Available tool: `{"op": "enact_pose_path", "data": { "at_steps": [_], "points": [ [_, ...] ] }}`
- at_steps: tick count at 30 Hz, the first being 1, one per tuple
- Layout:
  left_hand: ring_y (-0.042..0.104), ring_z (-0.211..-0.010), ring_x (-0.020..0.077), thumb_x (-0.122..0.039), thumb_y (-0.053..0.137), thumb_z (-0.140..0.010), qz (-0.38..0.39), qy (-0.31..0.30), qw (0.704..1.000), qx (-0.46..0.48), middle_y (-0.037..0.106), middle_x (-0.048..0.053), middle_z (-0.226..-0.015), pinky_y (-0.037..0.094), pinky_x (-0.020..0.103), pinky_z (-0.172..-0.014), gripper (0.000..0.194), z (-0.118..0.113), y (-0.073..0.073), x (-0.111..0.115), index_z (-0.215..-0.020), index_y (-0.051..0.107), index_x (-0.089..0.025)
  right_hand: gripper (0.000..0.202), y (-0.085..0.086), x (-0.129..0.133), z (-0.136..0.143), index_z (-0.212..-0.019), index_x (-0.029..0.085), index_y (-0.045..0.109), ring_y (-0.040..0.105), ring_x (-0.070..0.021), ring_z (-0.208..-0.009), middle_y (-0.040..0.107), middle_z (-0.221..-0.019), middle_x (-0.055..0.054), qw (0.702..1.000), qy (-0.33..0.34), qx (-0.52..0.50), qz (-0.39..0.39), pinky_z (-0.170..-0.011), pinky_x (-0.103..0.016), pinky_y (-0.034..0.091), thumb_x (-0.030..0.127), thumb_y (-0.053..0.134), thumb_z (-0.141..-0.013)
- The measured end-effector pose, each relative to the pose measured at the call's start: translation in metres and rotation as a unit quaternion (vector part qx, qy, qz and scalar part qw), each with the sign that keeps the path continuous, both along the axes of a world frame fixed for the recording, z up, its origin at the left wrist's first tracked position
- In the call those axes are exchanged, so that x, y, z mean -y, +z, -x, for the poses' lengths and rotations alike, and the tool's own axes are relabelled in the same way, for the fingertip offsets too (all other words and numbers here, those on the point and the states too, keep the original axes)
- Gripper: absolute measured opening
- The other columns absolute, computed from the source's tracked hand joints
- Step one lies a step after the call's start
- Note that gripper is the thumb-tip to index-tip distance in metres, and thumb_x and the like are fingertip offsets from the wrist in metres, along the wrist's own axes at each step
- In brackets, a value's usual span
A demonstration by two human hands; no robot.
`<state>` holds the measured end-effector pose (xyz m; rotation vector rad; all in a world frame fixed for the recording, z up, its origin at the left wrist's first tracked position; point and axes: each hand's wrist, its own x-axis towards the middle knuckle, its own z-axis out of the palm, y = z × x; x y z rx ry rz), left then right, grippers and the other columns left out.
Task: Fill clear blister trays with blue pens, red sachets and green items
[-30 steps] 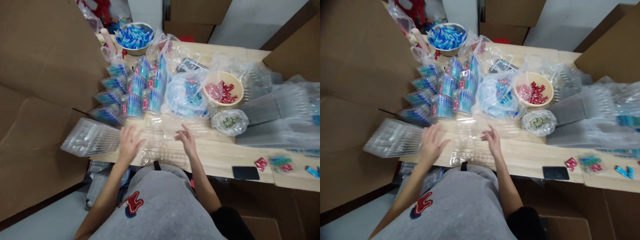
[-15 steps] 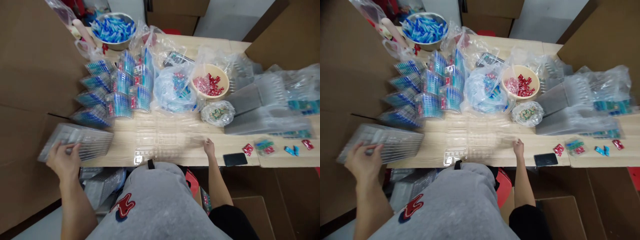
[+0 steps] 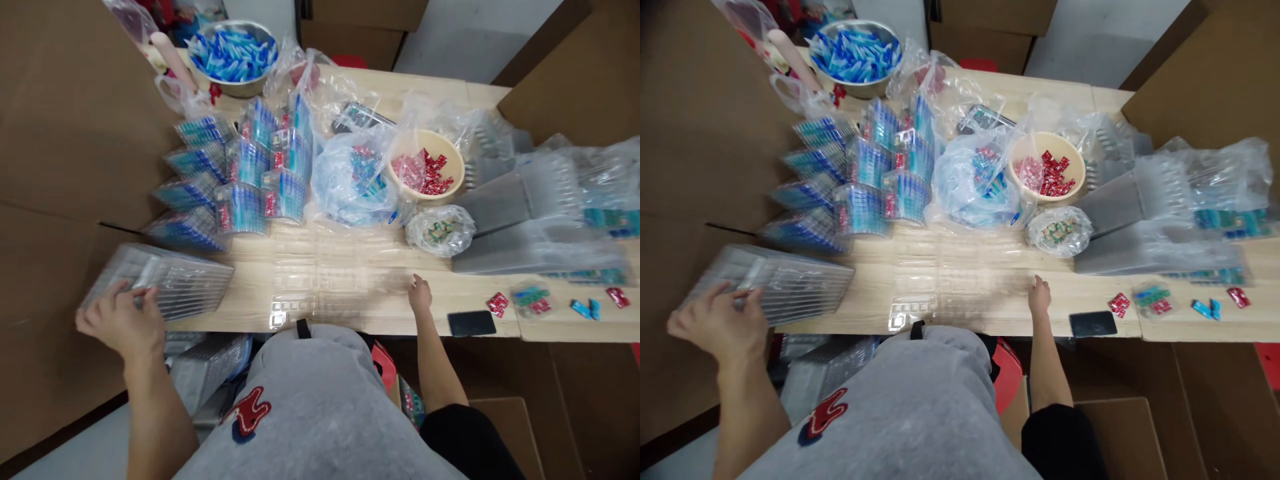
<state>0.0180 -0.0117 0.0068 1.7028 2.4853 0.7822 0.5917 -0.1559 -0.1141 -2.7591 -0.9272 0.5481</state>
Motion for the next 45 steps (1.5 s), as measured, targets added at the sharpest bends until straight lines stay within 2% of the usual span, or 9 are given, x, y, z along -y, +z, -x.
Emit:
{"op": "enact_pose_path", "data": {
  "at_steps": [10, 15, 21, 26, 29, 31, 37, 41, 45],
  "points": [
    [0.061, -0.092, 0.0348, -0.039, 0.058, -0.062, -0.031, 0.011, 0.998, 0.055, 0.066, 0.012, -0.078, 0.044, 0.052, -0.092, 0.021, 0.003, -0.01, -0.006, -0.06, 0.047, -0.021, 0.054, -0.018, -0.037, 0.013, -0.13, 0.013, 0.052, 0.045, -0.0323, -0.128, 0.05, -0.134, -0.02, 0.997, 0.05, -0.018, -0.052, -0.105, -0.046, 0.04, 0.023, 0.05, -0.077],
    [0.061, -0.082, 0.0277, -0.034, 0.057, -0.066, -0.143, 0.122, 0.98, 0.064, 0.065, 0.009, -0.077, 0.047, 0.048, -0.085, 0.017, 0.019, 0.017, -0.012, -0.069, 0.059, -0.018, 0.051, -0.004, -0.054, 0.026, -0.125, 0.01, 0.054, 0.042, -0.0382, -0.13, 0.045, -0.137, -0.024, 0.996, 0.03, -0.026, -0.074, -0.106, -0.057, 0.033, 0.026, 0.048, -0.077],
    [0.065, -0.096, 0.0221, -0.032, 0.06, -0.087, -0.229, -0.153, 0.957, -0.092, 0.074, 0.006, -0.096, 0.035, 0.051, -0.105, 0.018, -0.005, 0.065, -0.015, -0.09, 0.068, -0.016, 0.056, 0.032, -0.098, 0.077, -0.12, 0.006, 0.057, 0.047, -0.0393, -0.125, 0.053, -0.127, -0.028, 0.973, 0.085, -0.102, -0.188, -0.104, -0.062, 0.033, 0.047, 0.047, -0.084],
    [0.064, -0.097, 0.017, -0.015, 0.063, -0.086, -0.262, -0.328, 0.896, -0.143, 0.075, -0.001, -0.089, 0.023, 0.046, -0.115, 0.012, -0.095, 0.065, -0.001, -0.095, 0.066, -0.023, 0.048, 0.094, -0.118, 0.175, -0.112, 0.023, 0.063, 0.068, -0.0227, -0.097, 0.071, -0.108, -0.009, 0.894, 0.211, -0.289, -0.27, -0.09, -0.043, 0.054, 0.06, 0.051, -0.085],
    [0.064, -0.1, 0.0165, -0.012, 0.06, -0.088, -0.26, -0.402, 0.869, -0.125, 0.075, 0.0, -0.091, 0.021, 0.046, -0.117, 0.014, -0.138, 0.059, 0.013, -0.097, 0.066, -0.021, 0.053, 0.141, -0.123, 0.225, -0.132, 0.029, 0.049, 0.068, -0.0206, -0.097, 0.066, -0.119, -0.008, 0.74, 0.251, -0.515, -0.353, -0.087, -0.042, 0.056, 0.054, 0.058, -0.086],
    [0.062, -0.106, 0.0169, -0.012, 0.056, -0.089, -0.251, -0.447, 0.852, -0.105, 0.074, 0.003, -0.097, 0.024, 0.045, -0.116, 0.019, -0.151, 0.052, 0.018, -0.104, 0.065, -0.02, 0.059, 0.161, -0.126, 0.239, -0.138, 0.031, 0.043, 0.07, -0.0186, -0.088, 0.068, -0.114, -0.006, 0.705, 0.234, -0.557, -0.37, -0.079, -0.038, 0.059, 0.047, 0.063, -0.085],
    [0.053, -0.123, 0.027, -0.028, 0.059, -0.089, -0.196, -0.316, 0.928, -0.04, 0.061, 0.013, -0.127, 0.036, 0.053, -0.108, 0.035, -0.094, 0.021, 0.009, -0.122, 0.056, -0.018, 0.049, 0.132, -0.095, 0.153, -0.123, 0.024, 0.055, 0.066, -0.0147, -0.069, 0.07, -0.09, -0.002, 0.816, 0.08, -0.437, -0.371, -0.065, -0.032, 0.056, 0.038, 0.067, -0.077],
    [0.047, -0.126, 0.0427, -0.048, 0.054, -0.087, -0.01, -0.117, 0.993, 0.004, 0.055, 0.019, -0.13, 0.037, 0.07, -0.099, 0.041, -0.031, 0.0, 0.008, -0.108, 0.059, -0.014, 0.055, 0.093, -0.009, 0.051, -0.111, 0.02, 0.063, 0.064, -0.0143, -0.069, 0.069, -0.083, -0.001, 0.922, -0.103, -0.279, -0.249, -0.069, -0.031, 0.054, 0.045, 0.065, -0.063],
    [0.042, -0.129, 0.0462, -0.045, 0.058, -0.082, 0.053, -0.066, 0.996, 0.011, 0.051, 0.014, -0.132, 0.033, 0.075, -0.101, 0.025, -0.013, -0.003, 0.013, -0.084, 0.059, -0.02, 0.053, 0.061, 0.07, 0.011, -0.098, 0.015, 0.067, 0.059, -0.0159, -0.059, 0.065, -0.068, -0.002, 0.944, -0.174, -0.212, -0.185, -0.059, -0.032, 0.052, 0.043, 0.062, -0.053]
  ]
}}
